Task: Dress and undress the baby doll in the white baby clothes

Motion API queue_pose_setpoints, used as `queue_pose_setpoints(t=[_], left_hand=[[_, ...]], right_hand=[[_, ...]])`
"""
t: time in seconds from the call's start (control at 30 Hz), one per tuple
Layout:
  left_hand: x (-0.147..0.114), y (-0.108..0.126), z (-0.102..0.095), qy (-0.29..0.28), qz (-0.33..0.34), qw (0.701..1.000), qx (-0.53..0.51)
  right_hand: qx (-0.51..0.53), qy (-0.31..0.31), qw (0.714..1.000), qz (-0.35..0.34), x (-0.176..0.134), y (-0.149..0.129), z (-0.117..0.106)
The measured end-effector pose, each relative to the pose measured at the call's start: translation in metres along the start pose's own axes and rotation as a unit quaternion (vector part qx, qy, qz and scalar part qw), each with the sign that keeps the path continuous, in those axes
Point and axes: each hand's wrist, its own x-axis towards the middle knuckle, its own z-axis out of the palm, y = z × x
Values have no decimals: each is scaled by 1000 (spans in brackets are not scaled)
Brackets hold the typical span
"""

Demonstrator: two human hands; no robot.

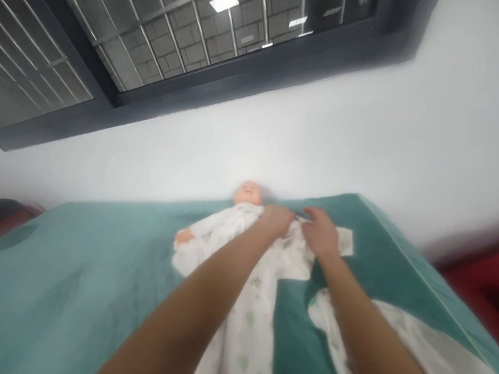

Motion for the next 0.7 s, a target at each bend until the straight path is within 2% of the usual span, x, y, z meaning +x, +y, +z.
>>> queue_pose_setpoints(t=[0.13, 0.27, 0.47, 0.57, 0.7], left_hand=[[-1, -19, -10, 1, -12, 1000, 13], [-16, -34, -26, 13, -25, 999, 24], [-42, -42, -47, 21, -40, 999, 24], [-47, -38, -48, 27, -39, 999, 12], [-45, -29, -37, 34, -36, 999, -12]], right_hand=[[0, 8, 1000, -18, 1, 8, -1], [-1, 5, 1000, -24, -2, 9, -3], [12, 21, 999, 39, -2, 13, -5], [46, 31, 997, 60, 1, 20, -5], [80, 44, 993, 76, 5, 26, -9]])
